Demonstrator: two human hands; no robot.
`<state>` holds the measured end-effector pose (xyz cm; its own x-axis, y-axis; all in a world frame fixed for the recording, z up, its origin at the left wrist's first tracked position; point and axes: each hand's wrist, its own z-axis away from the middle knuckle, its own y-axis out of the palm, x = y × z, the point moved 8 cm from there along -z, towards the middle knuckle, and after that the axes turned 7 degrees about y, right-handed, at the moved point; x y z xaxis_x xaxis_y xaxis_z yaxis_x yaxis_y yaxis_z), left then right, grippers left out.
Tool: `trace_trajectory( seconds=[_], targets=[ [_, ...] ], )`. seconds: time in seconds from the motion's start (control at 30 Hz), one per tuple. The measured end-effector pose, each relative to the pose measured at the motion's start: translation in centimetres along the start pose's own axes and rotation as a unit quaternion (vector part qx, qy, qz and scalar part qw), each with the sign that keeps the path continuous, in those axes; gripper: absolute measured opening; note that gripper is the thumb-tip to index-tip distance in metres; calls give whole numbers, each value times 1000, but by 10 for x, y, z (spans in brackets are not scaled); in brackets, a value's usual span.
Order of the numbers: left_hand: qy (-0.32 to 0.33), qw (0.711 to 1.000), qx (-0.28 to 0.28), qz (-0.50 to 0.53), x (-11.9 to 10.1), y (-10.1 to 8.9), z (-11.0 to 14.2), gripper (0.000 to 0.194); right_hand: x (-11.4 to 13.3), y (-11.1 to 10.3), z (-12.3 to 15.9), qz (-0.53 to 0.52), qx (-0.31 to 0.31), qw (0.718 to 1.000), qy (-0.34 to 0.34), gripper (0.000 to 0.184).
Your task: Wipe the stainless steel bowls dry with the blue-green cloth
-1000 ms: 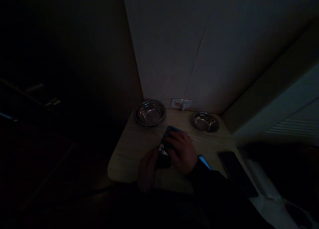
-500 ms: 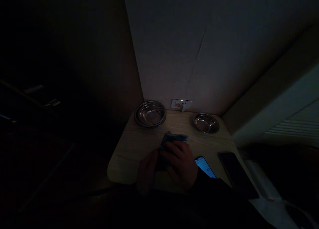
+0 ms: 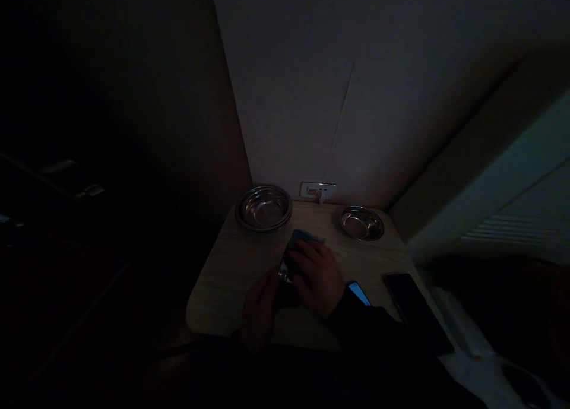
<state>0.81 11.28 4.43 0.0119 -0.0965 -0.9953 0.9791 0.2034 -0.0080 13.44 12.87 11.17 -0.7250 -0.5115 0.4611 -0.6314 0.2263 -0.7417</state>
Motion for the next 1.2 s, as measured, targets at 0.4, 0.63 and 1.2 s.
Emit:
trace_trajectory(
  seconds=[0.4,0.63,1.2],
  targets=[
    [0,1000,21,1,5,4,1,47,-3,4,4,-61,-3,998,6,36],
    [0,1000,12,-19,2,4,3,48,-19,3,-1,-71,-7,995,65,32],
    [1,998,-37,-42,-5,-7,10,41,-77,13,10,-263,-19,940,218,28]
  ],
)
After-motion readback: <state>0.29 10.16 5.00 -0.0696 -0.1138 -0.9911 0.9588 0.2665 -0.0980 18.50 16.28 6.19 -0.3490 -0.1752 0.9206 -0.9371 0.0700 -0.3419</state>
